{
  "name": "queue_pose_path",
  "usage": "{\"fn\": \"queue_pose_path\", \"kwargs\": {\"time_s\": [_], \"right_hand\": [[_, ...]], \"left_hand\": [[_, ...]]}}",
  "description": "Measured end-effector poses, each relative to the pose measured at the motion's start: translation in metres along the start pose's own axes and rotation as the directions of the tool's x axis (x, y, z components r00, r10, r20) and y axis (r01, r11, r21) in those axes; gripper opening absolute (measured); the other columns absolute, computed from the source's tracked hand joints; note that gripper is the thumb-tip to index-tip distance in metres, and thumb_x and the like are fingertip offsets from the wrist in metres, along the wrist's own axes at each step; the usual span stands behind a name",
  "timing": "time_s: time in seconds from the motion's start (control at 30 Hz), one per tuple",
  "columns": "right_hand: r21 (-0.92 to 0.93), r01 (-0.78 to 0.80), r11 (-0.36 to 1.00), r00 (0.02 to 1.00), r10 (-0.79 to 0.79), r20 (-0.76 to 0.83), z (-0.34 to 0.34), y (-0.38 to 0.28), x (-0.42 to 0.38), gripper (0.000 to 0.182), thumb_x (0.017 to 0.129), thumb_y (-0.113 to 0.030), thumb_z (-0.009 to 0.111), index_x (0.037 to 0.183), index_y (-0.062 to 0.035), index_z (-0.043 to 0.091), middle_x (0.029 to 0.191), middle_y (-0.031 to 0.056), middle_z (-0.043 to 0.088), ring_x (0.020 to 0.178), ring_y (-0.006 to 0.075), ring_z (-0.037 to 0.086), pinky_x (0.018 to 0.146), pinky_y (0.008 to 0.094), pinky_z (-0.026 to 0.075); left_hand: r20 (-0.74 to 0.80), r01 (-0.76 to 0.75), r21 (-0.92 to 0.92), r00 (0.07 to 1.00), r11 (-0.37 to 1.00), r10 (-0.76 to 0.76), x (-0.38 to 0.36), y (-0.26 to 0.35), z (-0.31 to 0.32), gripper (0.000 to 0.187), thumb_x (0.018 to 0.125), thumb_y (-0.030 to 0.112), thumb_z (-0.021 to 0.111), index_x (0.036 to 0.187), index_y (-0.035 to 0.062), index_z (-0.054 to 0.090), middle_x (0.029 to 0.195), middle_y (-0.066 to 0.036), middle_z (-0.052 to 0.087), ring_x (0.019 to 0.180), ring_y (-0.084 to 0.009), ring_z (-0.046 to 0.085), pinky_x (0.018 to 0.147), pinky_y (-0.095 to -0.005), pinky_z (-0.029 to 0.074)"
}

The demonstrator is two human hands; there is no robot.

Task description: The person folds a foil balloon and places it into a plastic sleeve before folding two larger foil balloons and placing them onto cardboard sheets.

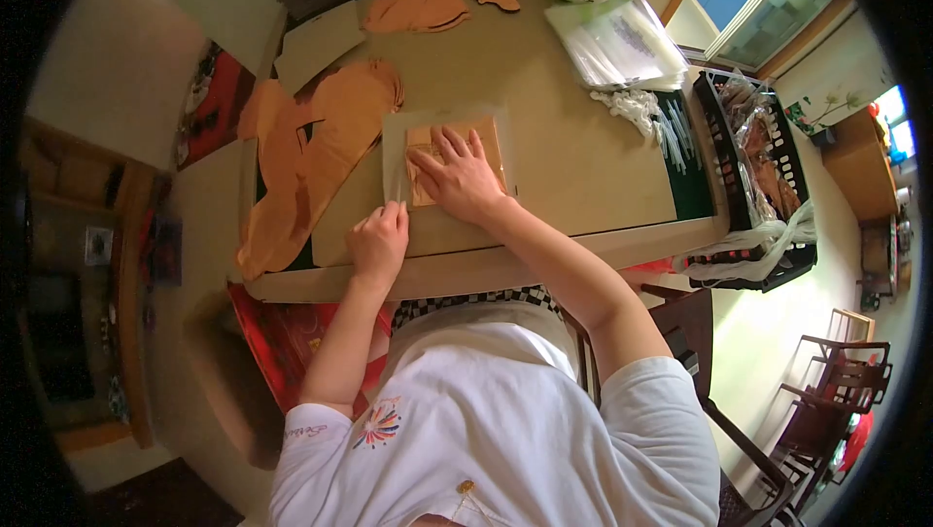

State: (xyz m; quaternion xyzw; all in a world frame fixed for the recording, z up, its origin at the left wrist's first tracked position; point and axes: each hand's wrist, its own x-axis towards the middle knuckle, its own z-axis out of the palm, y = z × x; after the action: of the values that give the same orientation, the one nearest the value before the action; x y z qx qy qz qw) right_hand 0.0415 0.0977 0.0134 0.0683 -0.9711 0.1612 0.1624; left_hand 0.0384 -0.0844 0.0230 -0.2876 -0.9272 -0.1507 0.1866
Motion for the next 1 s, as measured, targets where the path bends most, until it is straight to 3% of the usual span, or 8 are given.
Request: {"fn": "queue_pose_path", "kwargs": {"time_s": [0.63,0.83,1.0], "right_hand": [[0.026,0.002,1.0,1.0,-0.002,0.008,-0.0015,0.0005,-0.0005,0.04,0.096,-0.033,0.046,0.132,-0.0154,0.052,0.142,0.0227,0.04,0.135,0.0379,0.033,0.11,0.0592,0.022],[0.034,0.0,0.999,1.0,0.0,0.001,-0.0011,0.0008,-0.001,0.041,0.096,-0.033,0.047,0.131,-0.0144,0.052,0.141,0.0226,0.04,0.135,0.0382,0.034,0.11,0.0594,0.023],[0.018,0.015,1.0,1.0,-0.015,-0.014,-0.0001,0.0016,-0.0007,0.04,0.095,-0.032,0.047,0.131,-0.0137,0.052,0.141,0.0228,0.04,0.134,0.0386,0.034,0.109,0.0597,0.024]], "left_hand": [[0.007,-0.113,0.013,0.994,0.994,0.113,0.0068,0.0005,0.01,0.019,0.087,0.016,0.061,0.071,0.0095,0.054,0.06,-0.008,0.06,0.053,-0.0259,0.063,0.052,-0.0368,0.051],[-0.08,-0.048,-0.04,0.996,0.998,0.044,-0.0006,0.0037,0.0083,0.02,0.088,0.015,0.062,0.071,0.0097,0.053,0.06,-0.008,0.06,0.053,-0.0263,0.063,0.052,-0.0365,0.051],[-0.035,-0.034,-0.013,0.999,0.999,0.033,0.0032,0.0061,0.0093,0.019,0.087,0.015,0.061,0.07,0.0093,0.053,0.061,-0.008,0.061,0.053,-0.0268,0.063,0.051,-0.0375,0.052]]}}
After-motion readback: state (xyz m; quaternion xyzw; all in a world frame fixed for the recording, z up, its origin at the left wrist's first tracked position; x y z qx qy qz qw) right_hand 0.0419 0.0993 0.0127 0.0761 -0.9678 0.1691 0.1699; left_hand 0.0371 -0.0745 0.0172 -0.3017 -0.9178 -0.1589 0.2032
